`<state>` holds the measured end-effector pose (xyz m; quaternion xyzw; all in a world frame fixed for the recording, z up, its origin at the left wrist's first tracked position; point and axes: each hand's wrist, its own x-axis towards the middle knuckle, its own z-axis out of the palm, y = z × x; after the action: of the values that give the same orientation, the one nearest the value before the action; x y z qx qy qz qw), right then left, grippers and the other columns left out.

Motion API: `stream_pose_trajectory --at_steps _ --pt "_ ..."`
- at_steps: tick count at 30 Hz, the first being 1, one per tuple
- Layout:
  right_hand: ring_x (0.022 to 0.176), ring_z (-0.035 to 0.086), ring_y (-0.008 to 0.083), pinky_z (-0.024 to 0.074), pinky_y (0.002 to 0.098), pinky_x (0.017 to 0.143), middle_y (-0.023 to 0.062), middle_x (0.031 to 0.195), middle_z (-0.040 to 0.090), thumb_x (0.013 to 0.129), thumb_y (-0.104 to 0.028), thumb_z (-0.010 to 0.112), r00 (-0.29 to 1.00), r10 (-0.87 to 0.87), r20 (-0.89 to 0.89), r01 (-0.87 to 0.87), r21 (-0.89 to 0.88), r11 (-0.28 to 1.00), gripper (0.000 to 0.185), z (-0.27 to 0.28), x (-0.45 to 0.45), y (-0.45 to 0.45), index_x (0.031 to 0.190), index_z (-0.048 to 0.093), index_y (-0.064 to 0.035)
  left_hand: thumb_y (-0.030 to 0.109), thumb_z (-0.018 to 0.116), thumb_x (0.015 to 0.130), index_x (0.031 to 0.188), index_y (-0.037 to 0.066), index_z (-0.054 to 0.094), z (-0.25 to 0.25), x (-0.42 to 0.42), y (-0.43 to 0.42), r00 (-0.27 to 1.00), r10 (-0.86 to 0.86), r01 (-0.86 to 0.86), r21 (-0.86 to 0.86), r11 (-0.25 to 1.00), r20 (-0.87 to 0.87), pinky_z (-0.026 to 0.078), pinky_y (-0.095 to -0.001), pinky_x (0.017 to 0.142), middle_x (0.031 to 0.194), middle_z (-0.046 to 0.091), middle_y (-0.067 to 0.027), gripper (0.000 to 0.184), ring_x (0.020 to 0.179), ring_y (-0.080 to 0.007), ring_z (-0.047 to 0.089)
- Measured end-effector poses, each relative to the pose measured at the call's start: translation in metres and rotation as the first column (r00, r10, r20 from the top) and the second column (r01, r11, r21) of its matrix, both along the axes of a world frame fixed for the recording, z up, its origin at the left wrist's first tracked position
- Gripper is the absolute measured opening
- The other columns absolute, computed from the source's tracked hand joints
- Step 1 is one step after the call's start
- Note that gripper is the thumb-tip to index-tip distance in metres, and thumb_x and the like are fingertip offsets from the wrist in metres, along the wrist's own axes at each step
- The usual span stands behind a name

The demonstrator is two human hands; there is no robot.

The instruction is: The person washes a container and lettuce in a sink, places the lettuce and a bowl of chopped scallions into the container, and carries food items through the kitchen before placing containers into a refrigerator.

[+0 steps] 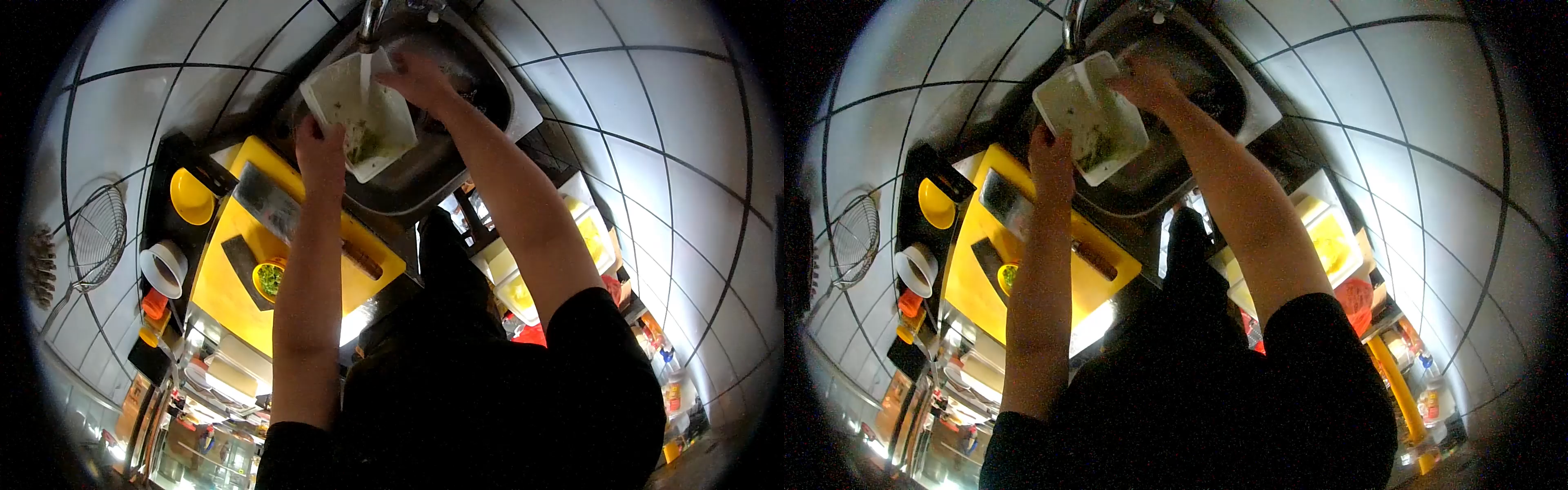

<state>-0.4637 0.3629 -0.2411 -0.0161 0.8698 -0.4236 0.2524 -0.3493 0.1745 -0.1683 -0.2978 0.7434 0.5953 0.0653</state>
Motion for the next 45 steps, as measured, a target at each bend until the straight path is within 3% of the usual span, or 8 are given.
stream_pose_trajectory --at_steps 4,16,19,22,27,37,43,45 --pt "0.103 0.069 0.0305 0.051 0.0436 0.092 0.0196 0.114 0.071 0.097 -0.037 0.061 0.948 0.012 0.319 0.009 -0.064 0.998 0.047 0.023 0.017 0.01 0.128 0.065 -0.0019 0.01 0.066 0.093 0.141 0.001 0.045 -0.017 0.004 0.005 0.989 0.083 -0.057 0.194 0.979 -0.127 0.046 -0.0383 0.103 0.132 0.058 -0.0144 0.053 0.12 -0.0247 0.058" --pt "0.112 0.066 0.0327 0.0532 0.0421 0.087 0.0145 0.118 0.069 0.098 -0.04 0.056 0.847 0.219 -0.485 -0.098 0.262 0.96 0.042 0.037 0.017 0.031 0.128 0.064 -0.0124 0.0 0.054 0.093 0.144 0.005 0.039 -0.056 0.003 0.005 0.903 0.267 -0.429 0.716 0.551 0.335 0.055 -0.0544 0.101 0.137 0.053 -0.0187 0.052 0.125 -0.0376 0.056" --pt "0.112 0.065 0.0305 0.0542 0.0437 0.086 0.0119 0.118 0.068 0.1 -0.039 0.056 0.91 -0.398 -0.114 0.401 0.005 0.916 0.04 0.03 0.031 0.032 0.127 0.063 -0.0114 -0.006 0.052 0.093 0.144 0.001 0.034 -0.035 0.007 0.011 0.944 0.236 -0.328 0.739 0.588 0.232 0.057 -0.0511 0.095 0.14 0.047 -0.0217 0.055 0.122 -0.0371 0.057" --pt "0.11 0.065 0.03 0.0551 0.0422 0.09 0.0121 0.118 0.066 0.101 -0.04 0.056 0.61 -0.493 0.62 0.731 -0.2 0.652 0.042 0.003 0.047 0.021 0.131 0.06 -0.0118 -0.003 0.059 0.092 0.143 0.0 0.035 -0.008 0.009 0.022 0.98 0.196 -0.176 0.572 0.801 0.027 0.059 -0.0507 0.092 0.136 0.048 -0.0224 0.057 0.12 -0.0362 0.058" --pt "0.109 0.063 0.0334 0.0562 0.0467 0.099 0.0162 0.133 0.053 0.105 -0.033 0.049 0.396 -0.517 0.759 0.88 -0.153 0.449 0.04 0.0 0.064 -0.013 0.136 0.055 -0.0074 0.011 0.078 0.083 0.134 -0.002 0.038 0.008 0.017 0.019 0.989 0.133 -0.14 -0.127 0.982 -0.06 0.053 -0.0479 0.095 0.128 0.05 -0.0224 0.066 0.118 -0.0357 0.056" --pt "0.109 0.064 0.0324 0.06 0.0449 0.097 0.0229 0.137 0.048 0.102 -0.01 0.055 0.279 -0.212 0.937 0.96 -0.274 0.051 0.035 -0.009 0.053 -0.064 0.134 0.051 0.0027 0.027 0.083 0.081 0.131 0.004 0.04 0.031 0.054 0.006 0.869 -0.317 -0.137 -0.802 0.582 -0.379 0.043 -0.0529 0.094 0.122 0.045 -0.0181 0.069 0.113 -0.0339 0.049" --pt "0.108 0.068 0.0291 0.0591 0.0423 0.093 0.016 0.114 0.07 0.096 -0.01 0.064 0.6 -0.307 0.738 0.746 -0.38 0.547 0.03 0.027 0.039 -0.045 0.125 0.063 -0.0024 0.026 0.079 0.087 0.134 0.002 0.039 0.037 0.053 0.019 0.955 -0.042 -0.171 -0.658 0.733 -0.295 0.047 -0.053 0.093 0.124 0.047 -0.0194 0.066 0.114 -0.0346 0.054" --pt "0.11 0.069 0.0293 0.056 0.0454 0.097 0.0143 0.112 0.073 0.093 -0.023 0.068 0.986 0.017 0.167 -0.041 0.14 0.989 0.041 0.028 0.034 -0.015 0.131 0.062 -0.0094 0.022 0.078 0.089 0.135 0.0 0.036 0.036 0.04 0.024 0.975 0.125 -0.19 -0.399 0.897 -0.183 0.053 -0.0495 0.091 0.128 0.048 -0.0204 0.065 0.114 -0.0344 0.057"
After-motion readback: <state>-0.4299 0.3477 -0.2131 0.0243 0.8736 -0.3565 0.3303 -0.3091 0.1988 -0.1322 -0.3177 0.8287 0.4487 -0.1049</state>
